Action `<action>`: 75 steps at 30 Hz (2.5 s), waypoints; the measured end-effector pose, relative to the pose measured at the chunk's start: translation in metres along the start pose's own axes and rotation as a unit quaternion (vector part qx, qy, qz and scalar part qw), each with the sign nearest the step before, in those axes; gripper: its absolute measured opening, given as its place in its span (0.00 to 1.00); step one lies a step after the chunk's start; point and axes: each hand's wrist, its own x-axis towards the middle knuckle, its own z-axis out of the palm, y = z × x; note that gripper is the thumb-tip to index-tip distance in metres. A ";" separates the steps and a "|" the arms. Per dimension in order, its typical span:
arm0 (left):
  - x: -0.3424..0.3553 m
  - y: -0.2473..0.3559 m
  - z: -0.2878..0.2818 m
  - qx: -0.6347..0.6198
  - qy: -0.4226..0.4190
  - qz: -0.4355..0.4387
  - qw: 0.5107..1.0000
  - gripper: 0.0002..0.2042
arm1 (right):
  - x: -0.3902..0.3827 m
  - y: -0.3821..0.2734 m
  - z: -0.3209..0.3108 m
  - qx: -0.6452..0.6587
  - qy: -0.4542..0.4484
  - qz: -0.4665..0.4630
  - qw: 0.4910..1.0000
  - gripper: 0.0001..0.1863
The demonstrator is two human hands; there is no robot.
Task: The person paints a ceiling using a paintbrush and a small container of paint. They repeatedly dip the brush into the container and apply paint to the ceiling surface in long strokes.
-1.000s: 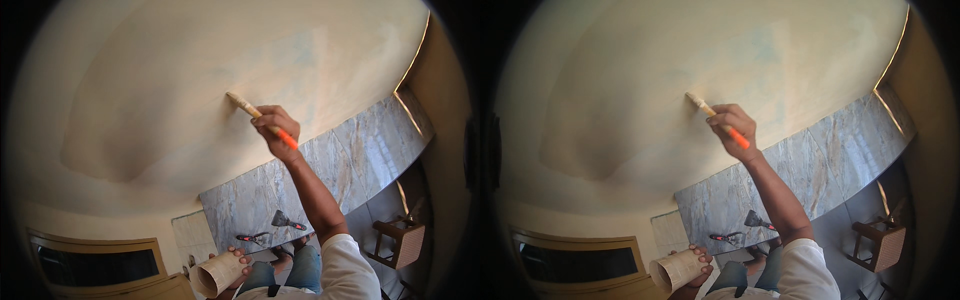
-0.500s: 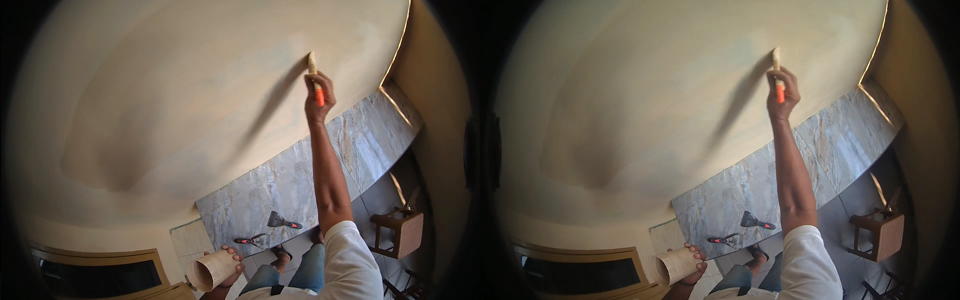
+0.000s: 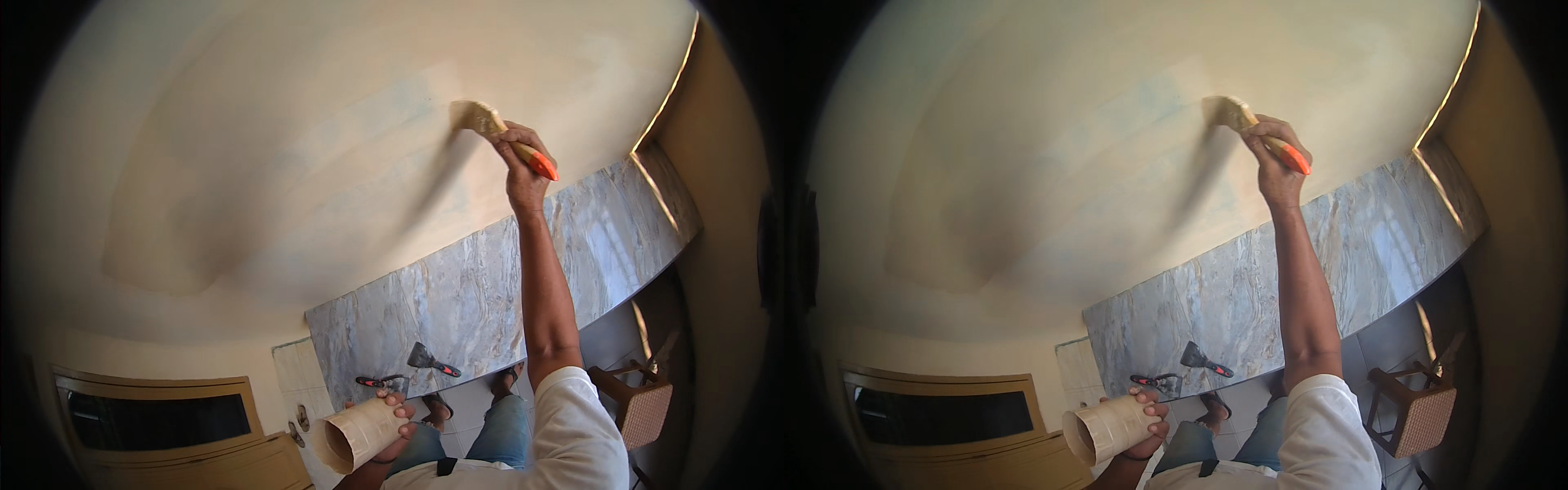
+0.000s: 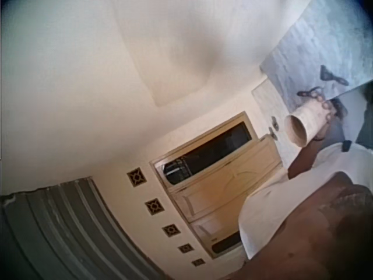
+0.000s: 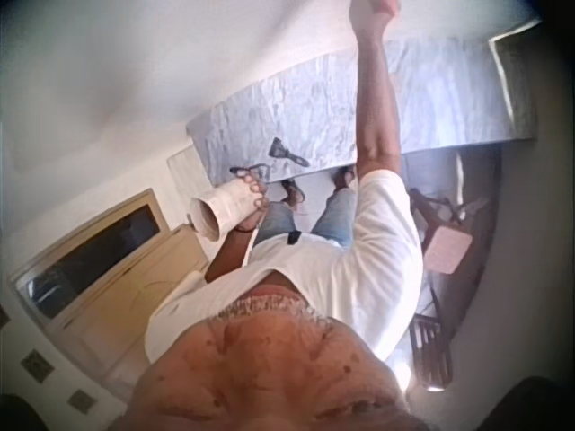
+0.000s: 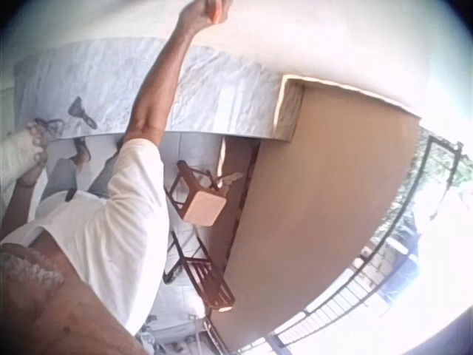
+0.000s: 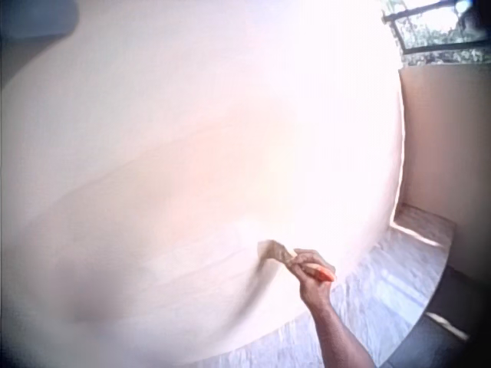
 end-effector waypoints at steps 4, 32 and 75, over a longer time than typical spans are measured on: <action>-0.011 -0.009 -0.003 -0.008 -0.002 0.025 1.000 0.29 | 0.006 -0.011 -0.003 -0.086 0.115 -0.124 0.982 0.06; -0.086 0.096 0.005 -0.001 -0.040 0.073 0.997 0.30 | -0.235 -0.110 0.155 -0.004 -0.117 0.140 0.983 0.06; -0.048 0.145 0.029 0.038 -0.055 0.157 0.985 0.20 | -0.300 -0.313 0.217 -0.191 -0.511 0.018 0.838 0.10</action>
